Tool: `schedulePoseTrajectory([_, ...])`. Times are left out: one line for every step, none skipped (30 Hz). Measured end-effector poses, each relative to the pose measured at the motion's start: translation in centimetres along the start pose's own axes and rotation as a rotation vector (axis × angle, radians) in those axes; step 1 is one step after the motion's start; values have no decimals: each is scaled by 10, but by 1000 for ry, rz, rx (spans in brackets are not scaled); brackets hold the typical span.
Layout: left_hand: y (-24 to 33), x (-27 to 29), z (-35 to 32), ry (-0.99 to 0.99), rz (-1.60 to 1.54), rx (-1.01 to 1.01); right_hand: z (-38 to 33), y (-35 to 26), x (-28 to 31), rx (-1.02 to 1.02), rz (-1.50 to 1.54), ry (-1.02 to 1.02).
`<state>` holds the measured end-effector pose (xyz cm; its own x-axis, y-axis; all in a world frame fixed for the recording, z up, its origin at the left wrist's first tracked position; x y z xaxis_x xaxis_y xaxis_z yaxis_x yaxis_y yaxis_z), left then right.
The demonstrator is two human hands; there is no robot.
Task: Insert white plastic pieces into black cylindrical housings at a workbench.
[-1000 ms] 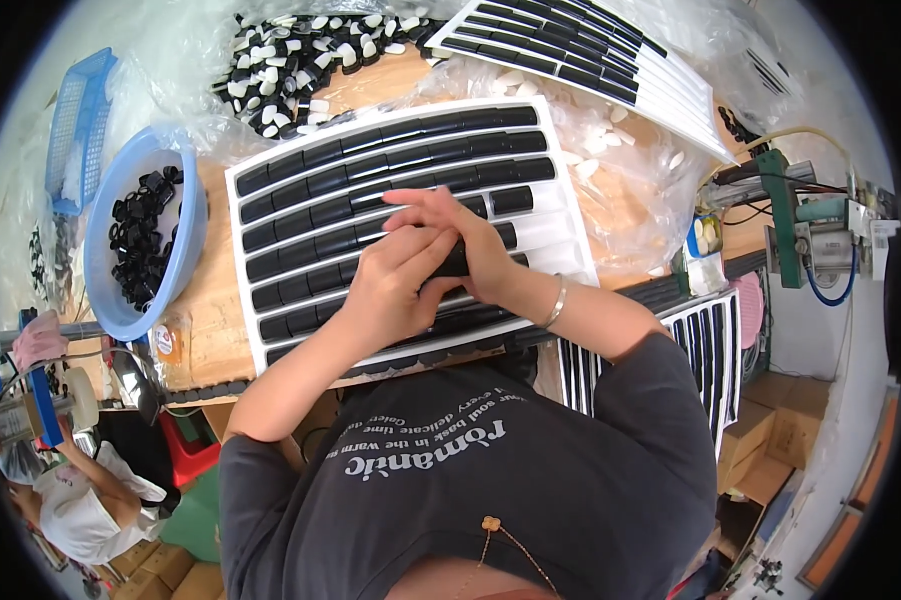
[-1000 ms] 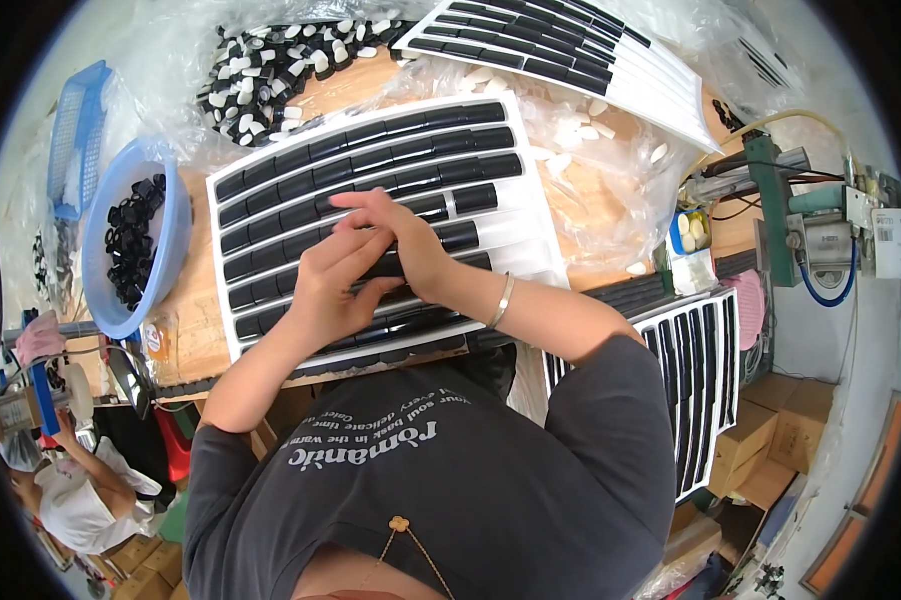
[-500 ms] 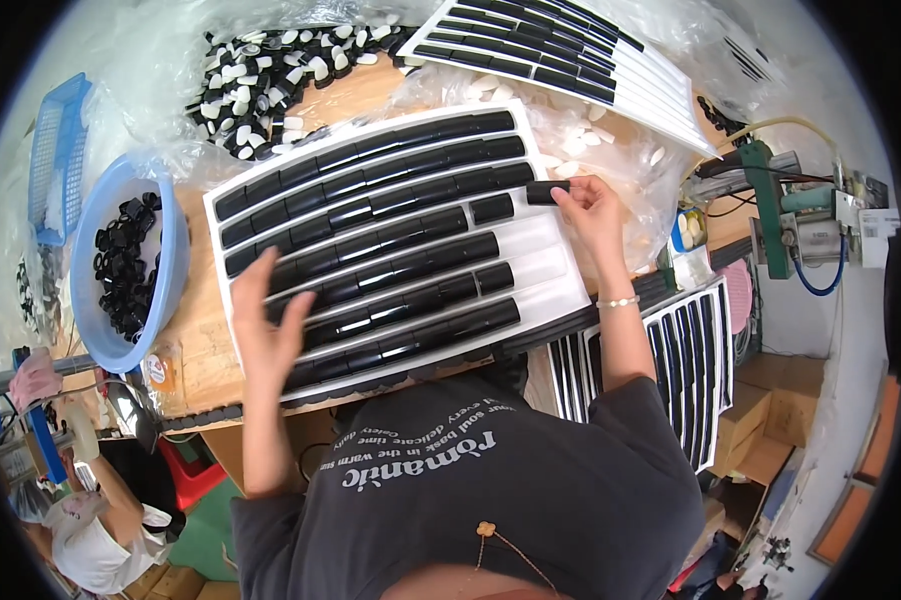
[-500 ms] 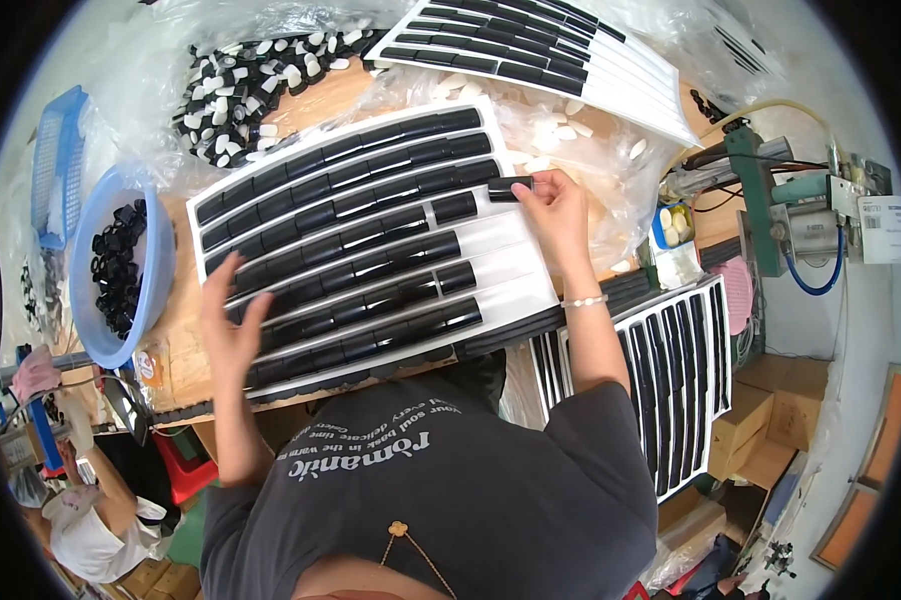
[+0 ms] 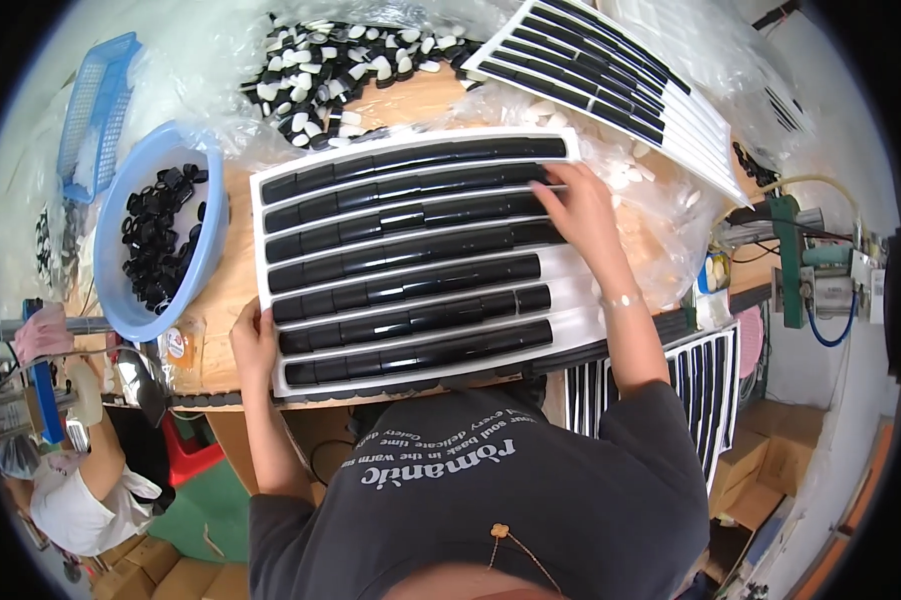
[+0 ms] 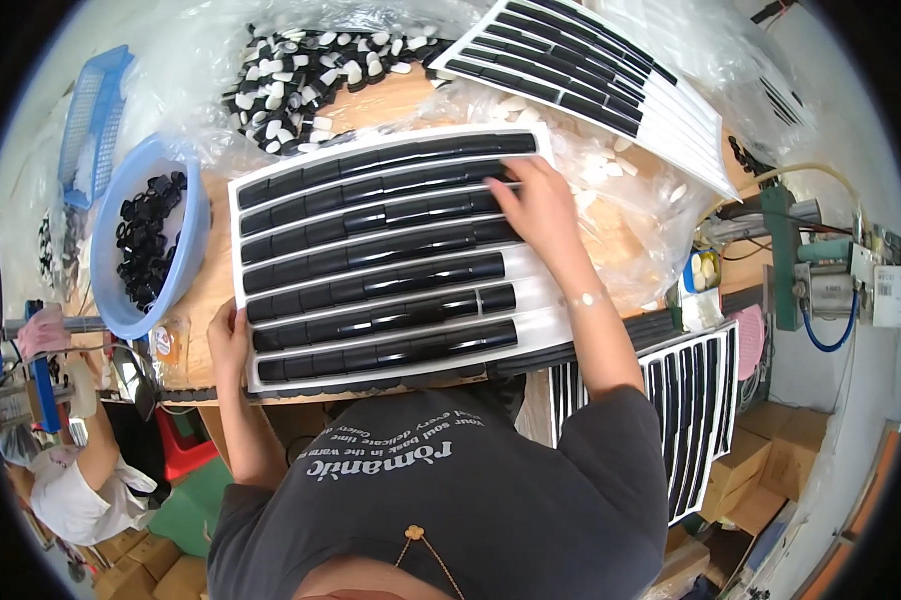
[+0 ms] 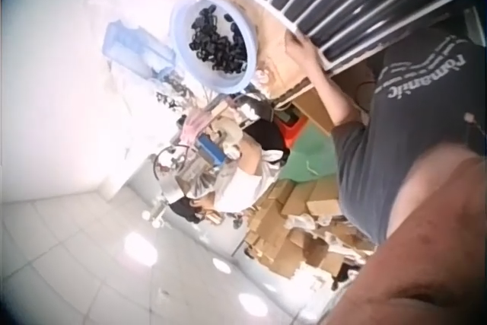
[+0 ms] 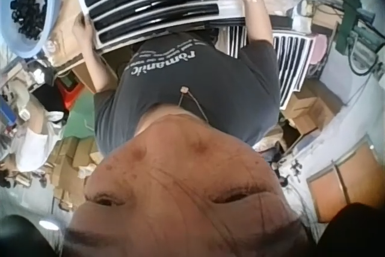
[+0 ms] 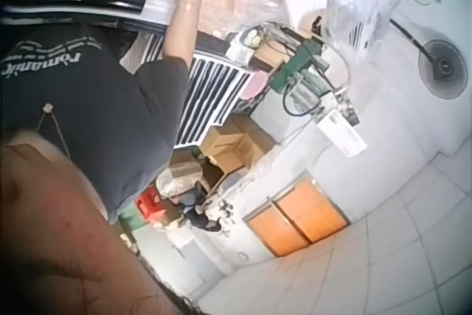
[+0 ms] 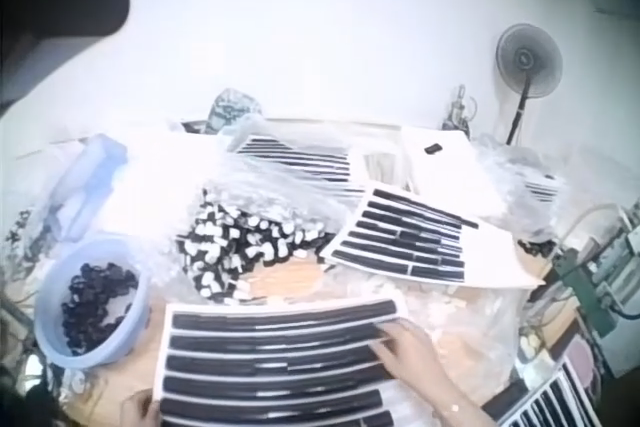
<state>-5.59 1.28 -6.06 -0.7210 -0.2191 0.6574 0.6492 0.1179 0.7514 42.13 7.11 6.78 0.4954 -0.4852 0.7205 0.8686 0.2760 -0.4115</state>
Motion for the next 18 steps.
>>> schedulePoseTrajectory([3,1,0,13,-19,62,21,-17,-26,-75,176,-133])
schedulePoseTrajectory([-1,1,3,18,-18,66,38,-32,-53,18,251,-148])
schedulePoseTrajectory([-17,-3,4,-6,-147,139,60,-64,-75,157,309,-190])
schedulePoseTrajectory([-27,-7,5,-31,-278,207,76,-74,-110,222,352,-199])
schedulePoseTrajectory([-26,-6,6,-15,-298,239,93,-84,-144,220,383,-227])
schedulePoseTrajectory([-30,-6,10,-5,-297,243,108,-92,-175,215,410,-253])
schedulePoseTrajectory([-34,-3,11,20,-295,212,122,-98,-203,234,392,-225])
schedulePoseTrajectory([-38,0,12,46,-292,182,133,-103,-227,253,375,-197])
schedulePoseTrajectory([-45,6,13,68,-217,141,139,-110,-251,267,263,-225])
schedulePoseTrajectory([-40,12,13,81,-209,154,143,-110,-272,275,145,-252])
schedulePoseTrajectory([-17,13,15,48,-42,92,146,-102,-289,270,77,-287])
schedulePoseTrajectory([-5,18,13,26,133,42,150,-105,-294,221,113,-265])
schedulePoseTrajectory([3,26,12,85,254,-66,147,-107,-299,241,59,-286])
schedulePoseTrajectory([45,37,10,177,317,-149,146,-110,-295,258,-1,-305])
schedulePoseTrajectory([61,38,7,153,272,-293,142,-119,-291,254,-72,-393])
schedulePoseTrajectory([74,40,2,125,226,-439,138,-121,-294,264,-77,-391])
schedulePoseTrajectory([90,29,-4,-11,169,-582,136,-119,-294,305,-75,-358])
schedulePoseTrajectory([96,31,-3,-11,173,-581,135,-119,-295,345,-74,-323])
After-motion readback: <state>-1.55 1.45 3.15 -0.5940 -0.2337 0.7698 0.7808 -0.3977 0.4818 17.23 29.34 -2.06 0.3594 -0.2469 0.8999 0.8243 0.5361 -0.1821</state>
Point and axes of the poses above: each hand's wrist, its own z-axis towards the middle knuckle, its own x-axis out of the back of the hand, y = z × x, the point moved 10 cm from there along z, towards the middle knuckle, and after that the axes turned 5 degrees about y, right-handed, at the moved point
